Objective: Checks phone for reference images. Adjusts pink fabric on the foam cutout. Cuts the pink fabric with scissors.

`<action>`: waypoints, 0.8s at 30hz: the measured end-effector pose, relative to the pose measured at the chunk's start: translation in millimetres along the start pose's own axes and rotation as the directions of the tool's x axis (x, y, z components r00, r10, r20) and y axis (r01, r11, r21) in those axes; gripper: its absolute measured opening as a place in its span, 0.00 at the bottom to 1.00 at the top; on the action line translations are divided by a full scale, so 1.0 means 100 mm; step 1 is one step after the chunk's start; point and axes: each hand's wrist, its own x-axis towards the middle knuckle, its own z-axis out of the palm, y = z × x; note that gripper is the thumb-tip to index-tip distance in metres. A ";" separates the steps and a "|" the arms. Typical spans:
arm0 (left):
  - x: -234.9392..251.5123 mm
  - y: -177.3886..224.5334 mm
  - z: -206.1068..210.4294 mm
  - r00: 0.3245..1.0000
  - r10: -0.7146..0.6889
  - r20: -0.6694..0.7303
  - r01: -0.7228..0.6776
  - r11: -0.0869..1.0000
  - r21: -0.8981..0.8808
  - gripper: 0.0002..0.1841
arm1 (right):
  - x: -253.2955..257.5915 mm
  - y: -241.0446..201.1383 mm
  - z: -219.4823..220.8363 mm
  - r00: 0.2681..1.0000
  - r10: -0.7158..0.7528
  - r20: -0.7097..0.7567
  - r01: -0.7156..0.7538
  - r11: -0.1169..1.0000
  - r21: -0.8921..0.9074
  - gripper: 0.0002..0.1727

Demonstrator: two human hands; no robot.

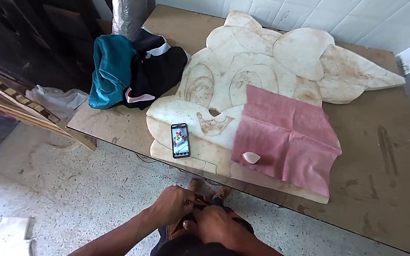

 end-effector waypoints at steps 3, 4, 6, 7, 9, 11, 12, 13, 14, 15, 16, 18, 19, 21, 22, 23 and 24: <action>0.05 0.03 -0.03 1.000 0.007 0.009 -0.007 1.000 -0.015 0.15 | -0.03 0.06 -0.02 0.996 -0.029 -0.081 0.025 0.998 -0.052 0.35; 0.06 0.03 -0.03 1.000 0.010 0.014 -0.010 1.000 -0.028 0.15 | -0.05 0.09 -0.01 0.992 -0.052 -0.119 0.046 0.997 -0.057 0.25; 0.08 0.02 -0.03 1.000 0.015 0.019 -0.014 0.999 -0.048 0.14 | -0.06 0.16 0.00 0.985 -0.079 -0.151 0.070 0.995 -0.066 0.15; 0.10 0.01 -0.03 1.000 0.010 0.028 -0.009 0.999 -0.051 0.14 | -0.05 0.20 0.01 0.984 -0.091 -0.153 0.080 0.994 -0.072 0.16; 0.15 0.01 -0.02 0.999 0.006 0.045 -0.004 0.999 -0.054 0.14 | -0.03 0.24 0.02 0.982 -0.110 -0.155 0.095 0.990 -0.101 0.17; 0.21 0.01 -0.05 0.998 0.011 0.059 -0.008 0.998 -0.063 0.14 | -0.05 0.23 -0.01 0.981 -0.100 -0.168 0.079 0.989 -0.128 0.17; 0.22 0.00 -0.07 0.998 0.012 0.063 -0.007 0.997 -0.071 0.13 | -0.07 0.22 -0.02 0.978 -0.095 -0.185 0.072 0.989 -0.127 0.17; 0.23 0.00 -0.07 0.997 0.010 0.070 -0.004 0.997 -0.081 0.13 | -0.10 0.22 -0.03 0.974 -0.091 -0.208 0.070 0.992 -0.107 0.18; 0.23 -0.02 -0.07 0.997 0.007 0.076 -0.001 0.996 -0.091 0.13 | -0.13 0.21 -0.03 0.967 -0.090 -0.236 0.075 0.994 -0.074 0.20; 0.24 -0.05 -0.05 0.997 0.007 0.081 0.002 0.994 -0.105 0.13 | -0.16 0.21 -0.04 0.956 -0.094 -0.279 0.089 0.996 -0.032 0.22; 0.25 -0.10 -0.03 0.996 0.011 0.086 0.000 0.992 -0.128 0.15 | -0.22 0.20 -0.07 0.939 -0.096 -0.332 0.111 0.993 0.026 0.24; 0.29 -0.19 0.02 0.997 0.026 0.077 -0.010 0.979 -0.202 0.15 | -0.43 0.18 -0.21 0.900 -0.079 -0.429 0.157 0.976 0.150 0.22; 0.29 -0.23 0.04 0.996 0.035 0.077 -0.016 0.971 -0.240 0.13 | -0.57 0.19 -0.28 0.880 -0.067 -0.470 0.178 0.964 0.195 0.18; 0.30 -0.28 0.02 0.995 0.077 0.066 -0.053 0.948 -0.313 0.10 | -0.88 0.30 -0.42 0.828 -0.036 -0.560 0.232 0.930 0.284 0.14; 0.30 -0.30 0.00 0.993 0.106 0.054 -0.081 0.934 -0.347 0.10 | -1.03 0.39 -0.47 0.784 -0.015 -0.620 0.286 0.896 0.339 0.13; 0.30 -0.32 -0.01 0.990 0.138 0.036 -0.114 0.916 -0.386 0.10 | -1.18 0.50 -0.51 0.729 0.007 -0.684 0.361 0.846 0.393 0.13; 0.31 -0.31 -0.02 0.985 0.171 0.016 -0.148 0.892 -0.428 0.10 | -1.32 0.61 -0.54 0.671 0.043 -0.740 0.439 0.781 0.444 0.14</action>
